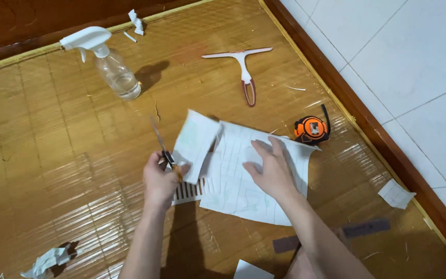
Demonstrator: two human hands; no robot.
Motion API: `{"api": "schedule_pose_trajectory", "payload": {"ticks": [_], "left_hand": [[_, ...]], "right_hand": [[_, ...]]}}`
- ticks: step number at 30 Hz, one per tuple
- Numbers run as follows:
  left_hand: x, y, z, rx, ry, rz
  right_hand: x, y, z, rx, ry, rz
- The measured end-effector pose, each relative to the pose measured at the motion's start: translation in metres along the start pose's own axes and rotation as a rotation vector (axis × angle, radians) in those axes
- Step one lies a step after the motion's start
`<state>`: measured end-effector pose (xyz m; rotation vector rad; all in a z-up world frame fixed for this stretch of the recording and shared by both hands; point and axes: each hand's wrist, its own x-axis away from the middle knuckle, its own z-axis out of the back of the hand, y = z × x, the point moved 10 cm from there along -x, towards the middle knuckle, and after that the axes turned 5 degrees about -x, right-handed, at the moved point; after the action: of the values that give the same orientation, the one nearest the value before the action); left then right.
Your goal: Cutting and trimming adhesive vinyl paper using scissors on a floor mat.
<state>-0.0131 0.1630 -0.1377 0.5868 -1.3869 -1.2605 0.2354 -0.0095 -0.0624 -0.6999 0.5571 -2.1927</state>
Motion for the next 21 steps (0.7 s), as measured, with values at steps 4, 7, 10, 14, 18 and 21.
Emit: {"api": "schedule_pose_trajectory", "payload": {"ticks": [4,7,10,14,18,21], "left_hand": [[0.027,0.049,-0.022,0.331,-0.105,-0.182],[0.039,0.064,-0.040,0.298,-0.245,-0.261],[0.050,0.073,-0.058,0.286,-0.395,-0.264],[0.062,0.082,-0.079,0.259,-0.541,-0.206],[0.073,0.094,-0.088,0.206,-0.571,-0.181],[0.071,0.088,-0.088,0.125,-0.553,-0.157]], "right_hand": [[-0.011,0.008,-0.005,-0.653,0.084,0.000],[-0.029,0.026,-0.030,-1.254,0.002,-0.142],[-0.025,0.012,-0.031,-1.474,-0.084,-0.166],[0.002,-0.047,-0.017,-1.630,-0.435,-0.062],[0.016,-0.055,-0.011,-1.510,-0.537,0.045],[0.002,-0.029,-0.020,-1.180,-0.380,0.166]]}}
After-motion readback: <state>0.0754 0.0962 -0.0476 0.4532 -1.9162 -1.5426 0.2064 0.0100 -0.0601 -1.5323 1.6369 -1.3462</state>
